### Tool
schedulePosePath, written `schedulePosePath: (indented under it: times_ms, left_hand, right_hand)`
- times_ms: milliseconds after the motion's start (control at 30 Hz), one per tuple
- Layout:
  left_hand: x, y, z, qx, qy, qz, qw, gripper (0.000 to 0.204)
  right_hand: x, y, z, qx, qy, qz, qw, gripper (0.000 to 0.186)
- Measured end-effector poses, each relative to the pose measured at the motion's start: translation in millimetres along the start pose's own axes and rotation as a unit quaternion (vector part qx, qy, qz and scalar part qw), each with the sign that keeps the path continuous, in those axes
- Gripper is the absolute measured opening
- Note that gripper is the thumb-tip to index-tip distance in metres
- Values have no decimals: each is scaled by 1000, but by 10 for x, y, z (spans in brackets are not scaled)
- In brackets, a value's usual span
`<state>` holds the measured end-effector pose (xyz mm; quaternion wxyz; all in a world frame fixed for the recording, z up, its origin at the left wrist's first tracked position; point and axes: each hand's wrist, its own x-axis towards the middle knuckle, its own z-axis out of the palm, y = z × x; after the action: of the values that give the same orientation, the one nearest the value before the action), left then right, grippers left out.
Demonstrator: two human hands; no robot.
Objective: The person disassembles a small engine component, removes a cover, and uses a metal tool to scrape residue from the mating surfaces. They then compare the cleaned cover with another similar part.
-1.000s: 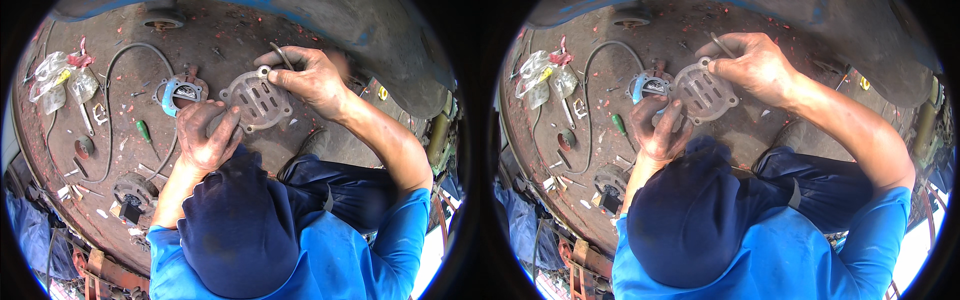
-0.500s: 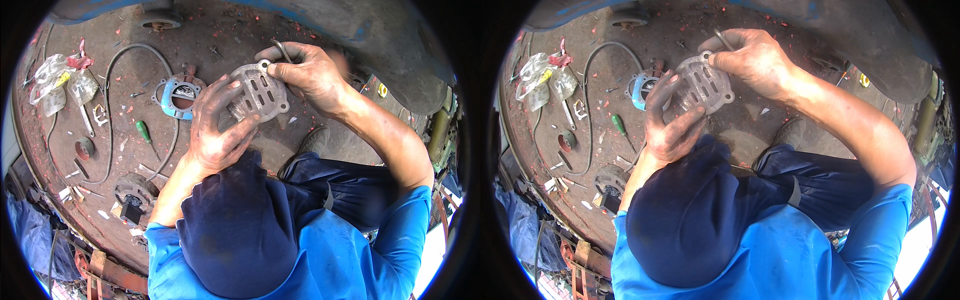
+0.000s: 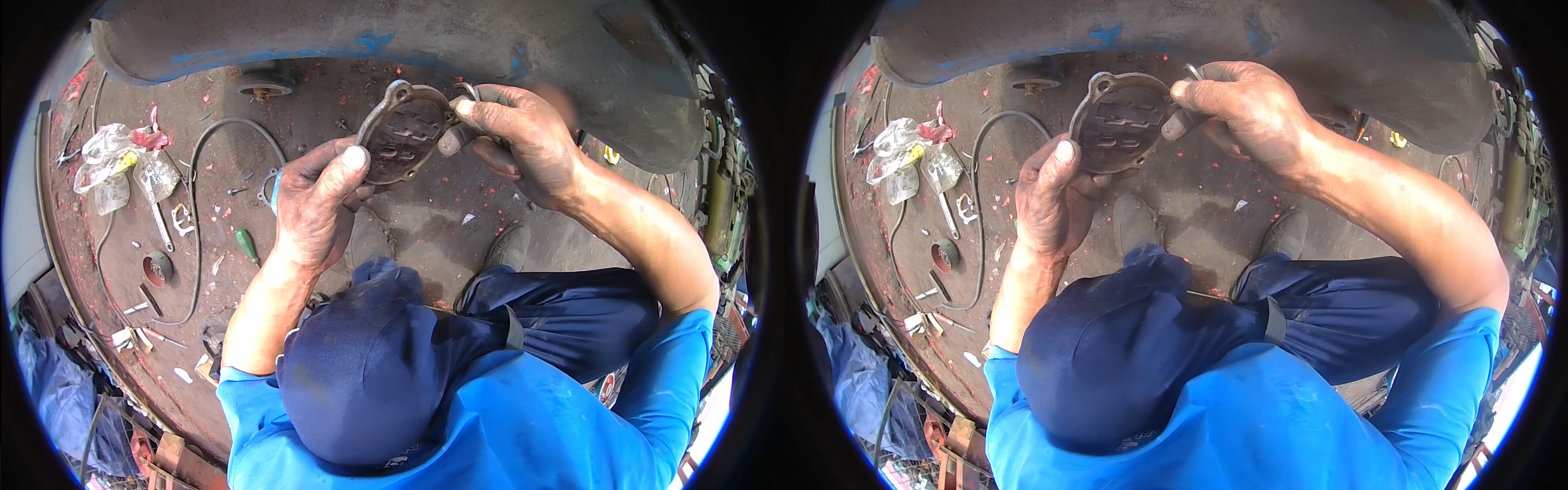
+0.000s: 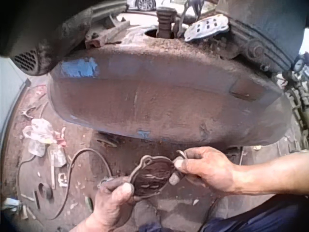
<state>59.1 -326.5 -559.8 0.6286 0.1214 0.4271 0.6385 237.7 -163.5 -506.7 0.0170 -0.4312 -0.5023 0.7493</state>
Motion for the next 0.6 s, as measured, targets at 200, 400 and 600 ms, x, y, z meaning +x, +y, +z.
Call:
schedulePosePath:
  times_ms: [200, 400, 600]
  left_hand:
    - [151, 210, 202, 25, -32, -48, 998, 56]
    - [205, 32, 462, -6, 49, 27, 998, 53]
    - [204, -7, 554, -31, 70, 42, 996, 50]
  right_hand:
    - [-244, 63, -200, 15, -9, -54, 998, 25]
    - [-276, 238, -264, 19, -14, -59, 998, 22]
    - [-306, 314, -271, 13, -10, -59, 998, 26]
